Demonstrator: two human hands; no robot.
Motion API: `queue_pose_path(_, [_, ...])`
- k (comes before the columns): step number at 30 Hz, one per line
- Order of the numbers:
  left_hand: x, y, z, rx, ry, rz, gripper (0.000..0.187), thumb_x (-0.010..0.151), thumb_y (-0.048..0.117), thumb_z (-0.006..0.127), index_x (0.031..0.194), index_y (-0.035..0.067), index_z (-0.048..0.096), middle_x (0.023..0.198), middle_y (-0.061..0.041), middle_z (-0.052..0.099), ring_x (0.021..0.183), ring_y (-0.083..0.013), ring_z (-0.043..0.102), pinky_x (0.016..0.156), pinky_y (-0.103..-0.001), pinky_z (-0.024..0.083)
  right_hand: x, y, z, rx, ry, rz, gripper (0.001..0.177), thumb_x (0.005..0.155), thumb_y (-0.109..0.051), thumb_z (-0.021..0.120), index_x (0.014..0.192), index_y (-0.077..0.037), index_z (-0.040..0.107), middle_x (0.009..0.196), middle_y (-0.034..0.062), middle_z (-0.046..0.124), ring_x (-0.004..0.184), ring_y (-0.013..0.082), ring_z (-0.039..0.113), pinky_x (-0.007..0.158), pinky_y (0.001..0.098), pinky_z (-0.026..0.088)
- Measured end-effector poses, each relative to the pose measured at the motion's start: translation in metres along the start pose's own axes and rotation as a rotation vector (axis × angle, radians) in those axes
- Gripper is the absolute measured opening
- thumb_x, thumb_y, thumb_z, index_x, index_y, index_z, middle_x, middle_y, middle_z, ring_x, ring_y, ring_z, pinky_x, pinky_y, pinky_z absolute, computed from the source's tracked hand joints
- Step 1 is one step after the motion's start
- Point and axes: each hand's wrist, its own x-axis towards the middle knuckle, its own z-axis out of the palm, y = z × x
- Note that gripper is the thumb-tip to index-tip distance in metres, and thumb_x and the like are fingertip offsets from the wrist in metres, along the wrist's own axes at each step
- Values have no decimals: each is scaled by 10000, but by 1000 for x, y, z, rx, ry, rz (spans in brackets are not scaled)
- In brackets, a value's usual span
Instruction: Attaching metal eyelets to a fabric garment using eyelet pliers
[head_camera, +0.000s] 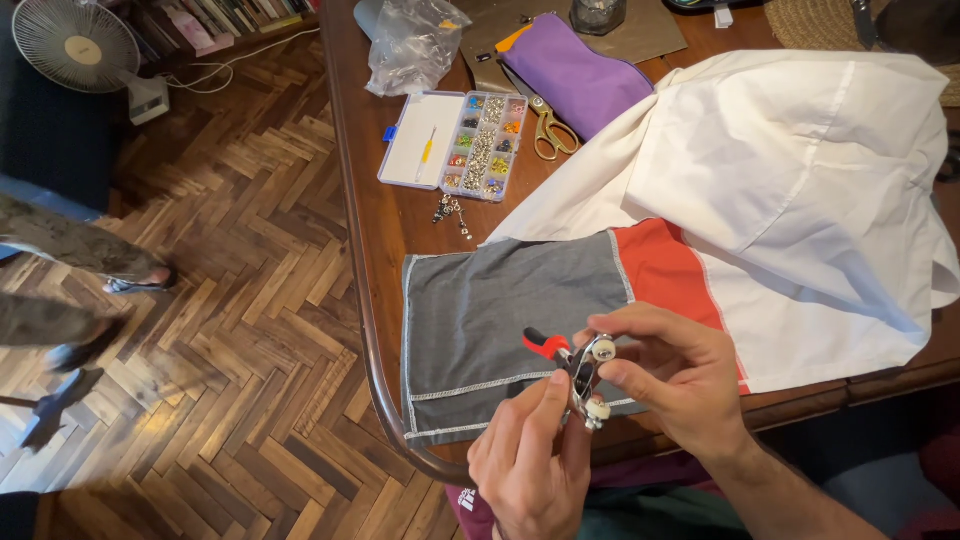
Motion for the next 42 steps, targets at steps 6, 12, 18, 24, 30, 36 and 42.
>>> queue_pose_path(6, [-14,6,10,-349,-19,-207,329,1024,218,907,1259,27,778,1110,-107,872,906,-230,887,826,-324,748,-13,-2,-9,-277,-138,-179,772,1106,-612,686,1544,24,662,1560,203,734,1490,315,673,1280,461,572])
queue_pose_path(12, [-9,27,14,-685,-153,-376,275,1123,248,800,1268,19,756,1050,-96,794,837,-195,734,775,-316,609,-46,-2,-50,-527,-215,-288,895,1115,-647,620,1688,27,489,1648,270,699,1556,390,712,1377,541,539])
queue_pose_path(18, [-25,49,40,-1034,-232,-611,380,1175,377,735,1250,5,712,1148,-138,782,990,-253,765,897,-379,612,-73,-33,-82,-764,-60,-338,832,938,-434,861,1526,98,610,1422,226,765,1321,339,782,1204,468,660])
queue_pose_path(24, [-26,84,68,-1283,-332,-424,296,1213,229,722,1335,-14,605,1337,-392,766,1350,-524,786,1187,-565,637,-101,-38,-101,-1197,90,-364,1255,880,-669,928,1718,112,415,1554,257,664,1488,390,617,1291,551,559])
queue_pose_path(30, [-54,123,94,-1213,-441,-283,296,1193,239,777,1310,6,636,1246,-324,766,1206,-407,812,1209,-627,699,-157,-20,-136,-1130,216,-209,932,1146,-598,468,1799,35,268,1639,279,581,1642,487,563,1425,668,472])
queue_pose_path(36, [-68,132,95,-1244,-863,-528,313,1186,253,736,1416,46,695,1372,-181,811,1301,-294,807,1173,-407,636,-208,-41,-202,-715,220,1,998,675,-428,1060,1486,23,694,1491,235,804,1398,296,823,1295,416,627])
queue_pose_path(42, [-83,154,133,-1379,-1070,-688,402,1286,372,519,1459,37,656,1362,-105,774,1265,-227,755,1176,-383,602,-220,-55,-257,118,191,715,1273,682,-684,1094,1666,-44,602,1580,164,800,1392,313,870,1128,491,724])
